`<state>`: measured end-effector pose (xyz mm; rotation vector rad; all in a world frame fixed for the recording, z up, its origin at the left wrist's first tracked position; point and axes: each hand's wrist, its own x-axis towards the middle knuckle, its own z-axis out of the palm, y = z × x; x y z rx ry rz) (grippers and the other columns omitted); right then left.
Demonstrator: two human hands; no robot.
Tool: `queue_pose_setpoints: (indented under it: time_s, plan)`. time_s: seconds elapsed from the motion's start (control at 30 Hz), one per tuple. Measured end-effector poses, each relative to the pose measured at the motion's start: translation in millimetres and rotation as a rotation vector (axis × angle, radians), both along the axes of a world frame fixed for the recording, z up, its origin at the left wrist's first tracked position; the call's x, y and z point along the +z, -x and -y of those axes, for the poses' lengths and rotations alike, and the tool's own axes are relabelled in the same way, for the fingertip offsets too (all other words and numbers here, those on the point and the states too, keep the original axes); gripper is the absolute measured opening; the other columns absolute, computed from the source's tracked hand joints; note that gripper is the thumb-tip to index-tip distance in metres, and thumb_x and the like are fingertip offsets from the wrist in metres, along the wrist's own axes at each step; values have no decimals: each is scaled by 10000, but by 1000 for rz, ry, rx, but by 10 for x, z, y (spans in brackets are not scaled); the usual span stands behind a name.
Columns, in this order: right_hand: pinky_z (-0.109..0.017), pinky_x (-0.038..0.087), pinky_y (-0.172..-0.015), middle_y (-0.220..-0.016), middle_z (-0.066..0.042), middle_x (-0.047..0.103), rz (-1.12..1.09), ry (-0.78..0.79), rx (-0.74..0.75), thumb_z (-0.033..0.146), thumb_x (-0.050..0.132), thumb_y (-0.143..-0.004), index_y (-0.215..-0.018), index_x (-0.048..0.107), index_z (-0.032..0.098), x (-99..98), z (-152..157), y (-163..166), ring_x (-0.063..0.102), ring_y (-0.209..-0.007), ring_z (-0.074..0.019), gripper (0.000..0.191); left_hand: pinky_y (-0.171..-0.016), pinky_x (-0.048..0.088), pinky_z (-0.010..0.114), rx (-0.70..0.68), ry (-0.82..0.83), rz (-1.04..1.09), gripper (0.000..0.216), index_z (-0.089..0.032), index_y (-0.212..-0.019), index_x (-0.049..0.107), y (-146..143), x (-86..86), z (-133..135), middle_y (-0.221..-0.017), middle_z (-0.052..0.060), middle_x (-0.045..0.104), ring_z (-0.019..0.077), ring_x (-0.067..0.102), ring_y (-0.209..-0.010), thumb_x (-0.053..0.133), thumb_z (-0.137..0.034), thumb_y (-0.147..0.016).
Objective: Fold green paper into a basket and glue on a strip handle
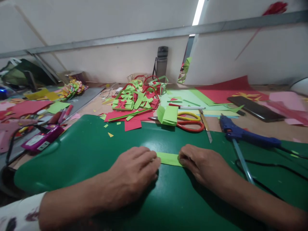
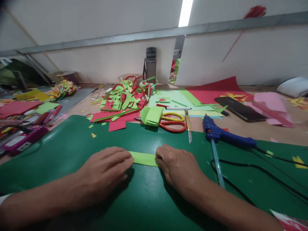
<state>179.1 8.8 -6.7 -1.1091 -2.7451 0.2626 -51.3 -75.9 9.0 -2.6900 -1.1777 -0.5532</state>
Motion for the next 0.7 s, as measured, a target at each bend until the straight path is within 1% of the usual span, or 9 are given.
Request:
queue_pose_setpoints:
  time_s: [0.07, 0.1, 0.17, 0.27, 0.33, 0.4, 0.47, 0.57, 0.7]
  plan:
    - [-267, 267, -510, -667, 14, 555, -2, -33, 14, 189, 460, -864, -713, 500, 205, 13, 14, -17, 511, -560, -133, 157, -695, 472, 360, -7, 156, -122, 244, -140, -1041, 548, -196, -18, -69, -986, 85, 604, 217, 522, -819, 462, -326, -907]
    - [-272, 267, -505, -659, 11, 555, 2, -65, 40, 178, 463, -865, -709, 506, 204, 20, 23, -35, 512, -552, -134, 164, -657, 458, 358, -22, 182, -147, 242, -149, -991, 559, -256, -35, -107, -940, 72, 598, 215, 506, -776, 459, -352, -905]
    - [-284, 255, -485, -646, 4, 556, 31, -164, 130, 141, 478, -852, -711, 524, 200, 36, 48, -79, 510, -533, -143, 159, -656, 438, 356, -30, 207, -153, 226, -155, -934, 563, -304, -76, -174, -903, 59, 582, 209, 484, -758, 442, -345, -913]
    - [-297, 214, -446, -641, -17, 561, 113, -388, 285, 59, 521, -767, -738, 556, 186, 52, 110, -131, 508, -523, -172, 135, -675, 416, 342, -33, 196, -105, 219, -154, -906, 563, -284, -123, -233, -883, 55, 571, 194, 462, -749, 414, -313, -929]
    - [-299, 188, -426, -633, -31, 558, 177, -525, 330, 44, 538, -714, -742, 564, 174, 49, 165, -134, 498, -516, -190, 136, -666, 402, 337, -29, 167, -87, 229, -157, -898, 562, -273, -136, -247, -861, 48, 568, 190, 450, -734, 407, -320, -933]
    - [-301, 176, -416, -619, -41, 549, 237, -630, 336, 52, 535, -698, -722, 558, 170, 38, 223, -116, 479, -499, -195, 122, -632, 385, 333, -15, 140, -93, 226, -167, -879, 559, -284, -140, -257, -835, 35, 563, 188, 438, -709, 419, -337, -928]
    - [-305, 180, -412, -610, -48, 544, 280, -692, 323, 60, 521, -706, -705, 547, 170, 24, 272, -96, 468, -488, -195, 113, -590, 363, 327, 0, 120, -109, 212, -176, -854, 556, -309, -141, -272, -814, 26, 558, 187, 429, -682, 445, -345, -917]
    - [-309, 188, -410, -578, -50, 531, 308, -729, 301, 57, 504, -706, -674, 527, 171, 2, 312, -88, 459, -471, -191, 120, -543, 330, 319, -6, 86, -129, 196, -176, -814, 554, -344, -152, -306, -776, 16, 552, 178, 407, -635, 478, -333, -904]
    - [-301, 195, -421, -571, -46, 522, 342, -764, 278, 51, 501, -696, -657, 497, 174, -23, 297, -107, 447, -468, -180, 129, -535, 302, 321, -17, 24, -128, 192, -175, -774, 540, -365, -184, -335, -749, 12, 544, 173, 392, -624, 486, -303, -905]
